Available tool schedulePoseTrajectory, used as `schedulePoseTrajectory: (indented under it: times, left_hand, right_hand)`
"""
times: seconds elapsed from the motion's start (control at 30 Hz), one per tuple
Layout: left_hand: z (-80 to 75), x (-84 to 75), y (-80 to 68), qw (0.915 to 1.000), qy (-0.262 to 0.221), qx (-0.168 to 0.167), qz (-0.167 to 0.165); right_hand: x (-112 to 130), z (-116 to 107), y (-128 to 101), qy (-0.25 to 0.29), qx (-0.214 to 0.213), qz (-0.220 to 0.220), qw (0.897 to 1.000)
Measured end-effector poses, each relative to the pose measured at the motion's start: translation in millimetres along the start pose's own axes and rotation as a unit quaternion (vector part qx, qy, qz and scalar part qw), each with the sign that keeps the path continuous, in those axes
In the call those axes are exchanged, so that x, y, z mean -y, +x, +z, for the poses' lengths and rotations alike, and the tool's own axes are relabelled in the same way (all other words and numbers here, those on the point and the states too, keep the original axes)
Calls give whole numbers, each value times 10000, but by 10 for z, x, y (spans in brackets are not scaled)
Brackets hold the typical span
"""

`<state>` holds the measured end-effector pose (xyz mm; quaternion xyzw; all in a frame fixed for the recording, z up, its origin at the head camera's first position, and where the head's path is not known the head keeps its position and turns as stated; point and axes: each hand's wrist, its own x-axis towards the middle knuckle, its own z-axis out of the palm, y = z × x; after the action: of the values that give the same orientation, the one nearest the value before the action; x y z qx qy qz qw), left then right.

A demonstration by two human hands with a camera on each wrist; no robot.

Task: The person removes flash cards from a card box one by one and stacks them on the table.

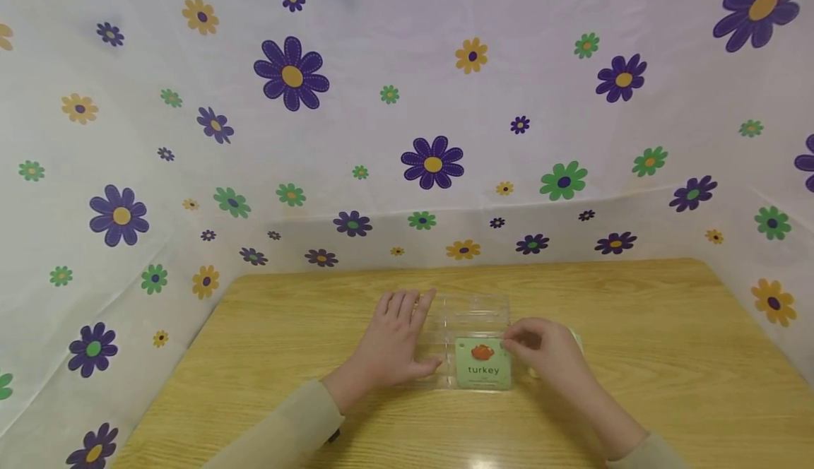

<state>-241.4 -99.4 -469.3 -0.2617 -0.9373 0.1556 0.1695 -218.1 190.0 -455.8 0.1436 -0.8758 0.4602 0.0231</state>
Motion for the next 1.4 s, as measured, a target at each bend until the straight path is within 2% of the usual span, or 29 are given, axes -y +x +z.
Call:
schedulePoseTrajectory:
  times: [0.73, 1.0, 1.4]
  left_hand:
    - [-8, 1, 6, 10000, 5, -3, -2]
    - [-38, -2, -1, 9999, -18, 140, -27]
    - [-18, 2, 0, 9999, -1, 165, -33]
  right_hand:
    - [28, -12, -1, -5, -5, 89, 10000]
    - [20, -13, 1, -77, 8, 99, 9999]
    - [11, -18, 5, -106, -56, 77, 9999]
